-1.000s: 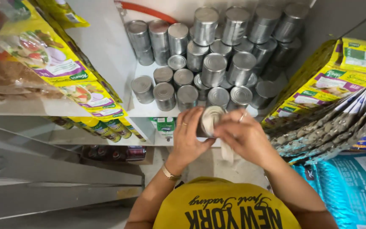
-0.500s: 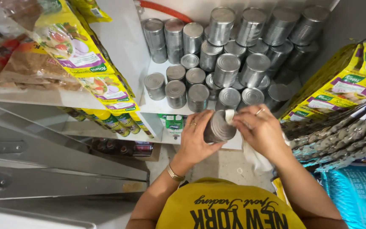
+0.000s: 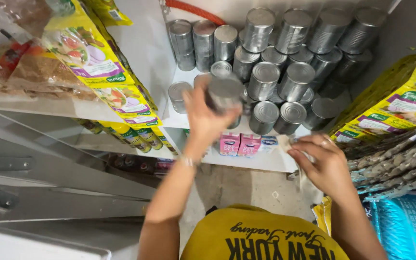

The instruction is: Wiping down and organizing canned goods on a retail or storage shelf.

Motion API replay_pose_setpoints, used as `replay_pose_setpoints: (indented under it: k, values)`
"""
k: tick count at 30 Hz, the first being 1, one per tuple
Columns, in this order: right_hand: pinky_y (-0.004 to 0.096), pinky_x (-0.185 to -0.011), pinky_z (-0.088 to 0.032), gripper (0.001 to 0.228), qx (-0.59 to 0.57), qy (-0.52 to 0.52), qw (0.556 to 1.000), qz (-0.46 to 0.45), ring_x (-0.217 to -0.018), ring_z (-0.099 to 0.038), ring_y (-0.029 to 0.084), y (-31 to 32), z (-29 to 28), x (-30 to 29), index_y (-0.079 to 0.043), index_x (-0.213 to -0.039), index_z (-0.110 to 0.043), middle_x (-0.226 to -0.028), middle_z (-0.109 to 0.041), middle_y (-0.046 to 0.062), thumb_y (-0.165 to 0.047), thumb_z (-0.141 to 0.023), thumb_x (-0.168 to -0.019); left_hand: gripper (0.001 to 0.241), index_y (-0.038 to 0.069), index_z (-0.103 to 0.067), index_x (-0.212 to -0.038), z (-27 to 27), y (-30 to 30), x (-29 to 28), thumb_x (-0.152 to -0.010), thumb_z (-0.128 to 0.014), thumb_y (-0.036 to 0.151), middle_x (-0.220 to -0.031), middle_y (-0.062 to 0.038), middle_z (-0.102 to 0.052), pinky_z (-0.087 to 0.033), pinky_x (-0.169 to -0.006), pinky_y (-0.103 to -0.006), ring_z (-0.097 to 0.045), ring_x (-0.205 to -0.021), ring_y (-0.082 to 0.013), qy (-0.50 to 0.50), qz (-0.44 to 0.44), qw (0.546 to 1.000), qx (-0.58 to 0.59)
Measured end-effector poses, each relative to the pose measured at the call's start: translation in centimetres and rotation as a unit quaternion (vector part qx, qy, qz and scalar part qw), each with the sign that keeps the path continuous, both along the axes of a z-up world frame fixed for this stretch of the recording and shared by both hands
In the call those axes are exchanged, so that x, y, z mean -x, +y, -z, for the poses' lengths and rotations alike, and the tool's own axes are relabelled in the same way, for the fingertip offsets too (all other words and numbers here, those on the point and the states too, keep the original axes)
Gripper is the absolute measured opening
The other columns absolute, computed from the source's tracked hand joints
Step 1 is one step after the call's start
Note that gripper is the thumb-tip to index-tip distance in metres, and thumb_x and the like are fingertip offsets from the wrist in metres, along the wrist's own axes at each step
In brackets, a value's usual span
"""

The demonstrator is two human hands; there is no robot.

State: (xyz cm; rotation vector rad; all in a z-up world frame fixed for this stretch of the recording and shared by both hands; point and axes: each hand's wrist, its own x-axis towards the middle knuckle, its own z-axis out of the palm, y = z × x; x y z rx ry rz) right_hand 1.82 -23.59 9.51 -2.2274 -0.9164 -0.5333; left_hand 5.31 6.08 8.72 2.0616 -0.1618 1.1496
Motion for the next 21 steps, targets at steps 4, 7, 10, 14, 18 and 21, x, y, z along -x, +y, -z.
replay_pose_setpoints:
  k: [4,7,10,14,18,21]
  values:
    - [0.031,-0.082,-0.054,0.016,-0.082,0.061,0.993,0.053,-0.093,-0.07,0.023,-0.9,2.9,1.1,-0.003,-0.097,-0.075,-0.102,-0.073,0.009,-0.006,-0.081,-0.082,0.113,0.002,-0.037,-0.149,-3.6,5.2,-8.4,-0.058,-0.099,0.029,-0.14,-0.016,-0.058,-0.043,-0.104,-0.0526,-0.054,-0.119,-0.0423,0.082,-0.159,0.983,-0.034]
    - [0.03,-0.083,-0.054,0.016,-0.11,0.066,0.989,0.069,-0.094,-0.069,0.022,-1.3,4.2,1.4,-0.002,-0.097,-0.075,-0.103,-0.073,0.009,-0.005,-0.081,-0.082,0.118,0.006,-0.033,-0.149,-5.2,8.4,-13.5,-0.053,-0.098,0.026,-0.14,-0.015,-0.056,-0.044,-0.1,-0.0511,-0.053,-0.12,-0.0425,0.219,-0.221,0.949,-0.044]
    - [0.03,-0.085,-0.053,0.016,-0.134,0.06,0.986,0.073,-0.095,-0.069,0.021,-2.4,5.1,1.3,-0.002,-0.098,-0.074,-0.103,-0.072,0.01,-0.004,-0.08,-0.083,0.109,0.005,-0.038,-0.143,-2.0,12.7,-19.2,-0.054,-0.096,0.027,-0.137,-0.018,-0.056,-0.045,-0.101,-0.047,-0.054,-0.122,-0.0397,0.315,-0.225,0.917,-0.101]
    - [0.026,-0.086,-0.052,0.015,-0.192,0.062,0.975,0.089,-0.093,-0.068,0.016,-3.4,5.5,1.7,-0.001,-0.101,-0.073,-0.105,-0.072,0.009,-0.004,-0.078,-0.087,0.064,0.004,-0.068,-0.123,4.2,17.7,-24.0,-0.07,-0.089,0.032,-0.13,-0.018,-0.066,-0.038,-0.115,-0.0566,-0.059,-0.128,-0.0336,0.37,-0.192,0.87,-0.265]
    - [0.023,-0.086,-0.051,0.014,-0.267,0.1,0.954,0.095,-0.095,-0.067,0.014,-3.9,5.9,1.8,-0.001,-0.104,-0.072,-0.103,-0.073,0.008,-0.003,-0.076,-0.091,0.066,0.005,-0.071,-0.11,2.7,16.3,-22.6,-0.052,-0.093,0.029,-0.133,-0.02,-0.057,-0.037,-0.105,-0.0484,-0.041,-0.131,-0.0416,0.416,-0.247,0.83,-0.279]
    - [0.023,-0.088,-0.05,0.009,-0.248,0.108,0.953,0.138,-0.095,-0.066,0.014,-4.0,5.8,1.6,0.002,-0.099,-0.073,-0.102,-0.072,0.009,-0.001,-0.076,-0.091,0.048,0.005,-0.071,-0.115,5.7,17.3,-24.7,-0.071,-0.079,0.024,-0.132,-0.016,-0.064,-0.029,-0.111,-0.0498,-0.037,-0.137,-0.0381,0.423,-0.253,0.817,-0.3]
